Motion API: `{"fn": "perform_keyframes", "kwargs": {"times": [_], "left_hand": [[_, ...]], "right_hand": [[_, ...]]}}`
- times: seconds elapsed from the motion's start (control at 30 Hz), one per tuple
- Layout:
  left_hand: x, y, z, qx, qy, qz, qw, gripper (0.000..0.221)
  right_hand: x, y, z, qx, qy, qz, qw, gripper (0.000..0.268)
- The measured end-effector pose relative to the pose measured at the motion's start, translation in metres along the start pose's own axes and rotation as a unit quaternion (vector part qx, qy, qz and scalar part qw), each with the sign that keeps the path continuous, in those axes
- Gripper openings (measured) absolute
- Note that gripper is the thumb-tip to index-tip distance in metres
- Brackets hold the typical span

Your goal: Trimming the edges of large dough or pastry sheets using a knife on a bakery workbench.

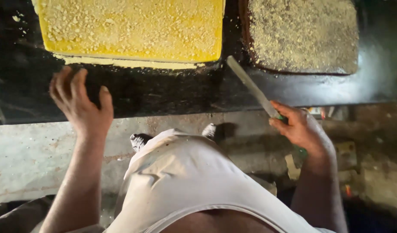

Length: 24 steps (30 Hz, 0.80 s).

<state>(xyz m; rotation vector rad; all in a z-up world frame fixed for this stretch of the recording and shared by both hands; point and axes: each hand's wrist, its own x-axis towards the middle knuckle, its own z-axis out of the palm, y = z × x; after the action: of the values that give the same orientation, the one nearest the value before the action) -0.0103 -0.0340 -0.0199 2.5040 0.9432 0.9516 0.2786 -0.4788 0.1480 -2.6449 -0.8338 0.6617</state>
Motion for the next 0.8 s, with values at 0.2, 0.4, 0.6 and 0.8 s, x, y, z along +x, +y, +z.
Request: {"fn": "perform_keyframes", "kwargs": {"times": [0.2,0.4,0.6,0.8], "left_hand": [[-0.012,0.146,0.034,-0.029,0.008,0.024,0.999,0.05],[-0.025,0.259,0.104,-0.038,-0.026,-0.001,0.999,0.054],[-0.022,0.282,0.132,0.099,-0.03,-0.031,0.994,0.057],[-0.026,0.283,0.133,0.108,-0.002,-0.07,0.992,0.055]], "right_hand": [[0.048,0.062,-0.029,-0.046,-0.038,-0.079,0.995,0.051],[0.09,0.158,-0.061,-0.044,-0.065,-0.218,0.973,0.048],[0.124,0.186,-0.097,-0.132,-0.064,-0.279,0.949,0.048],[0.142,0.181,-0.114,-0.167,-0.066,-0.307,0.935,0.049]]}}
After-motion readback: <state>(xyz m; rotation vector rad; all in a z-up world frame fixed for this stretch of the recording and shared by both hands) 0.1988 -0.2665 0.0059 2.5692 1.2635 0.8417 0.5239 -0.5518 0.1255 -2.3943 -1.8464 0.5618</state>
